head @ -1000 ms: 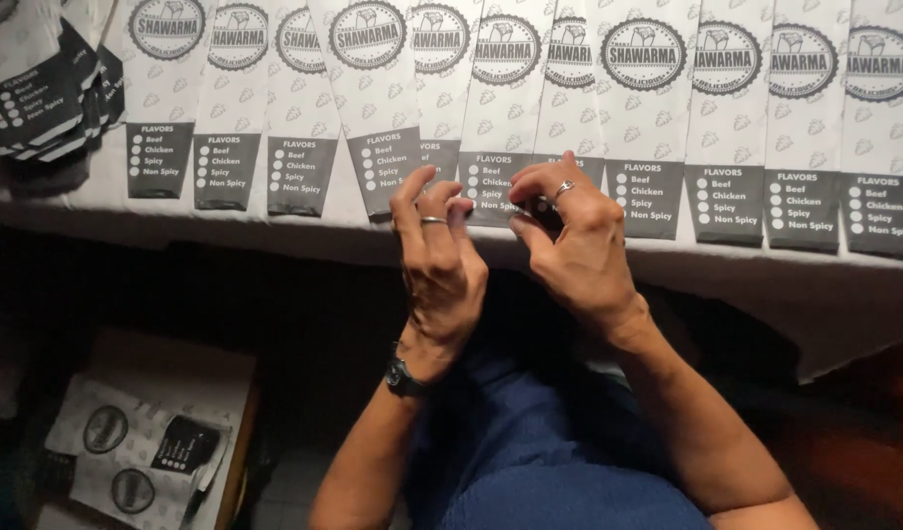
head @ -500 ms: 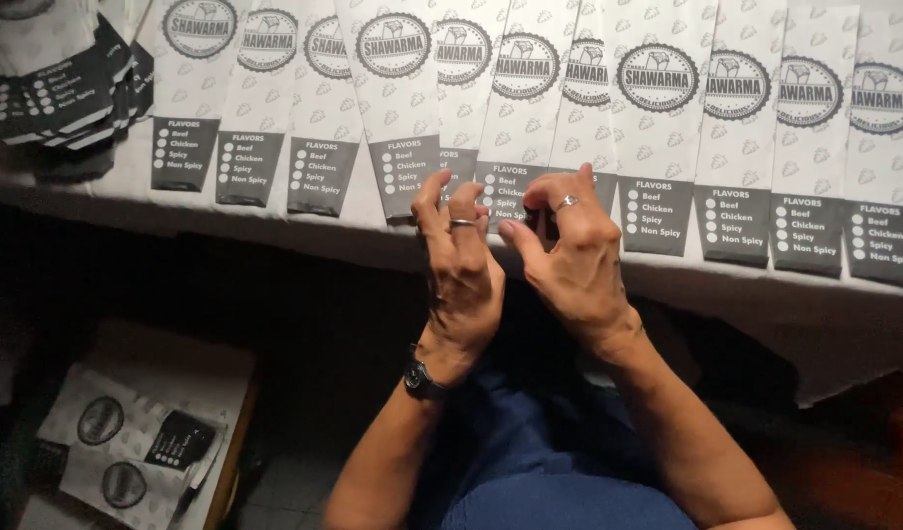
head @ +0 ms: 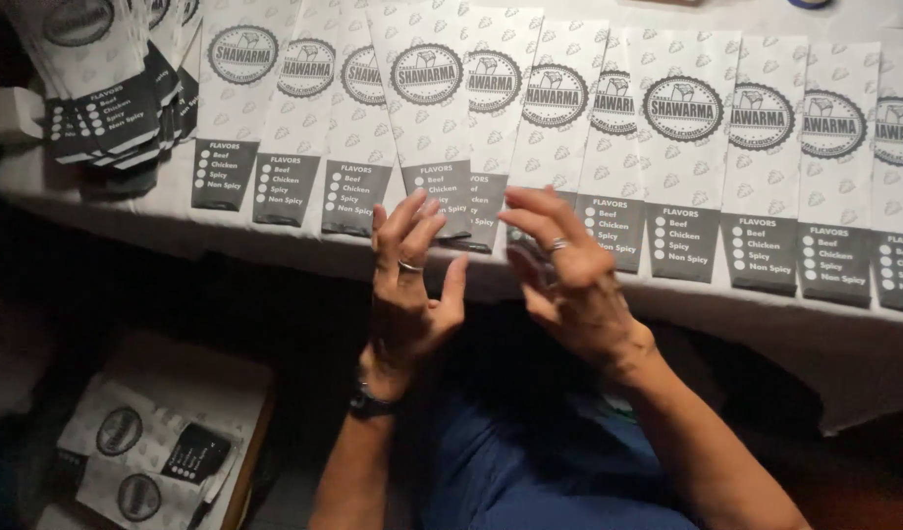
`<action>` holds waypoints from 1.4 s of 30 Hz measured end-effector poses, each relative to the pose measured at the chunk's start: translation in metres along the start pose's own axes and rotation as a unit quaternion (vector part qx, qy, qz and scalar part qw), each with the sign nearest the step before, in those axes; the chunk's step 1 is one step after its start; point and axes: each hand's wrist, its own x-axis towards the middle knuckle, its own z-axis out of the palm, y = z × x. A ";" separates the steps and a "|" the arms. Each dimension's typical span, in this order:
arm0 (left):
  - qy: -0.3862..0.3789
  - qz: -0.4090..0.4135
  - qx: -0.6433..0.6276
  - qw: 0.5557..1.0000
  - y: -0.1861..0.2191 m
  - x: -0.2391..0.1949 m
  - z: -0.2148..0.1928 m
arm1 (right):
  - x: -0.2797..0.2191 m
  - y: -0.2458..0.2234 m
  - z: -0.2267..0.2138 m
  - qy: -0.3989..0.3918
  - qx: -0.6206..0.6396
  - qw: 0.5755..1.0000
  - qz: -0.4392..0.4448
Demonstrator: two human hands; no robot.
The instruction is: Applying glue to the edges of paper shawarma sleeves and pressing them to seal the packaging.
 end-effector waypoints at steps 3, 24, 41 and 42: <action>-0.064 0.061 0.017 0.996 -0.014 0.011 -0.011 | 0.001 0.001 0.022 -0.035 -0.071 0.996 -0.046; -0.093 0.100 -0.052 0.989 -0.024 0.011 -0.019 | -0.010 0.014 0.034 0.042 -0.089 0.992 -0.084; -0.112 0.075 -0.058 0.989 -0.035 0.013 -0.010 | -0.006 0.012 0.030 0.036 -0.094 0.993 -0.069; -0.122 0.060 -0.059 0.989 -0.032 0.015 -0.011 | -0.007 0.012 0.031 0.037 -0.085 0.994 -0.057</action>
